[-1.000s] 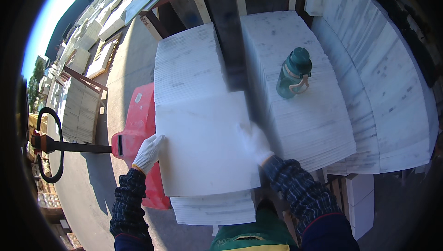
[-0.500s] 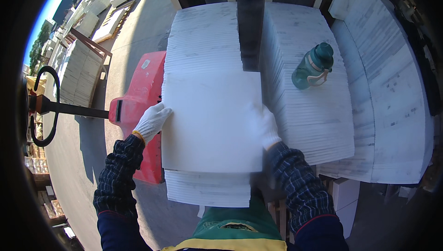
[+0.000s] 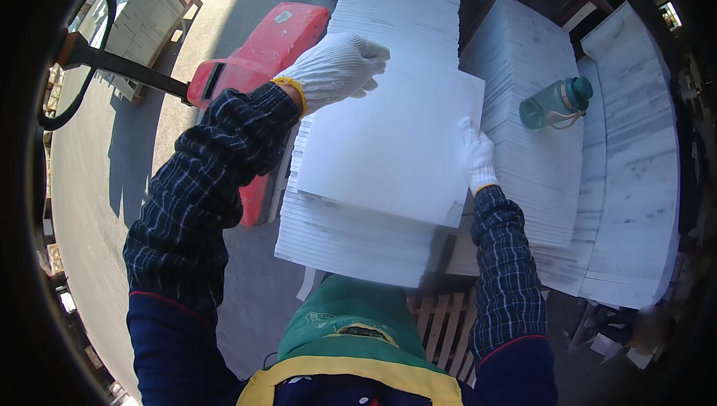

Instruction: The person walks through a warehouse, operates a red electric pallet jack to move a stack of white rectangular panels, then manually lifts and stacks the panels one by one onto a wooden pallet. The person also briefly handles a black backpack and places it on the stack.

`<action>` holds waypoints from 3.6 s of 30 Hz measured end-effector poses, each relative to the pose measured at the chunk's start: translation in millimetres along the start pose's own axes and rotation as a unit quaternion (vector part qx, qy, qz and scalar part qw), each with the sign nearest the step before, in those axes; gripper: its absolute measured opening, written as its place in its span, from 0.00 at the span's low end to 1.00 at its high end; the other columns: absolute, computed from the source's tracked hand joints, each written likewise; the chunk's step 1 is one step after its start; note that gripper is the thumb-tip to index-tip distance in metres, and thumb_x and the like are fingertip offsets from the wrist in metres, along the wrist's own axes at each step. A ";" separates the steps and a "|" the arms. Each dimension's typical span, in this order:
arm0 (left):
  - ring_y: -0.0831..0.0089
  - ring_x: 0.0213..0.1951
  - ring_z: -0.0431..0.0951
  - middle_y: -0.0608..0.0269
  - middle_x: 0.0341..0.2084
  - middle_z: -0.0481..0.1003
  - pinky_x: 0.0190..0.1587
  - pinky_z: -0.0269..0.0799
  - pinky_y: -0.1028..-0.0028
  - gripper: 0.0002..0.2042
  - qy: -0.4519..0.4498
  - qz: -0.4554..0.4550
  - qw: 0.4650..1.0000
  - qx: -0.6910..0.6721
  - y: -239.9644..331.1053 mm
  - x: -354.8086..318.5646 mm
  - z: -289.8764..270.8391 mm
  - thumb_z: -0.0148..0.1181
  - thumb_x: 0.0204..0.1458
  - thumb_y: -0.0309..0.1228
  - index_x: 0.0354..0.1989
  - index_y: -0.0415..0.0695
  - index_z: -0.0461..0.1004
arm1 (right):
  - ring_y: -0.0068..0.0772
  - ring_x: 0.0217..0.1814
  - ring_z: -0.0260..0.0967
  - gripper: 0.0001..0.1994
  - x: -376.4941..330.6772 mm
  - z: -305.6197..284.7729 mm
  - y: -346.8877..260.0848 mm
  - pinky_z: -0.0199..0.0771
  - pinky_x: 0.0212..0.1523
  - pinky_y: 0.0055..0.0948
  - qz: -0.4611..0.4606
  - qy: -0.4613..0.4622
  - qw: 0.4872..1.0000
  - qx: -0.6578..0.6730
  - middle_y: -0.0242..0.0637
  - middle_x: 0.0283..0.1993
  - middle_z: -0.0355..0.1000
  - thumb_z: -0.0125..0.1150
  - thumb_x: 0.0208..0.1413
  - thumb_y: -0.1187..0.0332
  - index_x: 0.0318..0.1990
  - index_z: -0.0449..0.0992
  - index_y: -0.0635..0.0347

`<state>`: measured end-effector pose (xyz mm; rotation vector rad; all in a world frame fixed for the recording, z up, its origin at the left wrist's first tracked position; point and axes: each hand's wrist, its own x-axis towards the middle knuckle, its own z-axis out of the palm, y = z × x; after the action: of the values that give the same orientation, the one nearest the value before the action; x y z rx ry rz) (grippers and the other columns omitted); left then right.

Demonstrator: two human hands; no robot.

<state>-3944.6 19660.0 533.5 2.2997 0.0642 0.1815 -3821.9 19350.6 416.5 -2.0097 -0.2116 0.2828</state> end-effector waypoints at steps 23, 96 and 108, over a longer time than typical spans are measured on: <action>0.72 0.55 0.72 0.57 0.54 0.75 0.59 0.66 0.72 0.23 0.336 -0.276 0.834 -0.339 -36.1 -339.8 166.9 0.61 0.62 0.38 0.61 0.37 0.72 | 0.50 0.69 0.65 0.30 -319.2 24.3 117.1 0.61 0.70 0.39 -0.025 0.037 0.996 0.072 0.54 0.66 0.68 0.59 0.66 0.53 0.64 0.69 0.70; 0.63 0.61 0.73 0.55 0.59 0.71 0.62 0.75 0.61 0.54 0.098 -0.101 0.960 -0.243 -135.9 -391.4 180.8 0.89 0.22 0.40 0.63 0.44 0.63 | 0.39 0.61 0.72 0.27 -318.1 17.8 150.6 0.78 0.61 0.43 0.028 -0.156 0.986 0.050 0.41 0.59 0.72 0.69 0.58 0.69 0.64 0.68 0.57; 0.62 0.59 0.74 0.54 0.60 0.69 0.62 0.75 0.59 0.50 0.102 -0.111 0.954 -0.260 -106.8 -399.5 180.4 0.88 0.27 0.34 0.63 0.44 0.62 | 0.43 0.61 0.72 0.22 -304.8 7.3 165.0 0.80 0.58 0.49 0.020 -0.192 0.981 0.007 0.45 0.57 0.72 0.63 0.62 0.67 0.62 0.69 0.58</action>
<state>-4310.8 19557.4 290.8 1.7266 0.3402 0.2826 -4111.5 19201.8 297.3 -1.9322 -0.4111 0.6963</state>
